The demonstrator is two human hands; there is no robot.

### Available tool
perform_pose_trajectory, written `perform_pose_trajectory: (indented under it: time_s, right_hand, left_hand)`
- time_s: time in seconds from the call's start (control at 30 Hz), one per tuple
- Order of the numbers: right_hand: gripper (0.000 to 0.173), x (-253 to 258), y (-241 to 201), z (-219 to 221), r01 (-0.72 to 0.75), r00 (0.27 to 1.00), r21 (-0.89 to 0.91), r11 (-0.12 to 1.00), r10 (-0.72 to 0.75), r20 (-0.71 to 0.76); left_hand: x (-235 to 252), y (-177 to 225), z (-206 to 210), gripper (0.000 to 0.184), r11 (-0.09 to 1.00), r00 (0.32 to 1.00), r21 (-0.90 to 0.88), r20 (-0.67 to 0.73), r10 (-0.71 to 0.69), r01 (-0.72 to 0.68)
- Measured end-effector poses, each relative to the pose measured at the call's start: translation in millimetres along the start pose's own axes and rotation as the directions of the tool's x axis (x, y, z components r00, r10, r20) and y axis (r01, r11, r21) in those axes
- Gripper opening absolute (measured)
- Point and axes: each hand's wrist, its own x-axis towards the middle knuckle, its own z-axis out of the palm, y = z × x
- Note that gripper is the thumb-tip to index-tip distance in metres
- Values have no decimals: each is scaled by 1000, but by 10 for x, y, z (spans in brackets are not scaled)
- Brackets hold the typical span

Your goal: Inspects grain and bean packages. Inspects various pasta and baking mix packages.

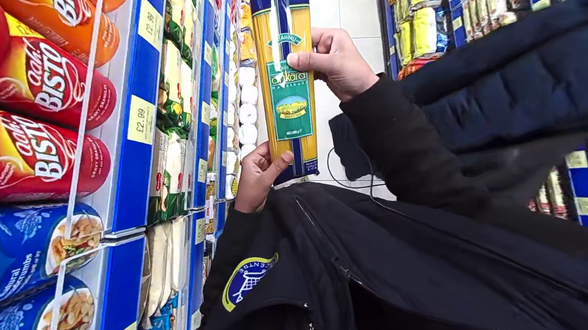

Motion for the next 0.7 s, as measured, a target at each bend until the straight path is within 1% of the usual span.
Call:
perform_pose_trajectory:
  time_s: [0.1, 0.23, 0.33, 0.4, 0.5, 0.6, 0.7]
  right_hand:
    - [28, -117, -29, 16, -17, 1000, -7, 1000, 17, -18]
    - [32, -289, -25, 41, 11, 996, -8, 1000, -11, -87]
    - [27, -455, -70, 6, 32, 995, -43, 999, -35, -88]
    - [23, -580, -119, -45, 19, 996, -60, 998, -24, -86]
    - [23, -739, -194, -163, 4, 996, -81, 997, -11, -89]
    - [23, -839, -243, -270, -7, 994, -88, 996, -2, -105]
    - [25, -904, -276, -380, -1, 996, -68, 998, -6, -90]
  left_hand:
    - [-27, -29, 41, 37, 1000, 1000, -1, 17, 10, -10]
    - [-103, -55, 104, 32, 999, 999, -3, 28, -35, 35]
    - [-130, -122, 155, 30, 998, 997, 0, 36, -66, 67]
    - [-138, -187, 214, 29, 997, 996, 8, 36, -79, 79]
    - [-133, -289, 358, 28, 996, 995, -3, 34, -90, 90]
    - [-148, -371, 531, 28, 998, 998, -10, 21, -63, 63]
    - [-190, -448, 699, 30, 999, 999, -16, 12, -32, 33]
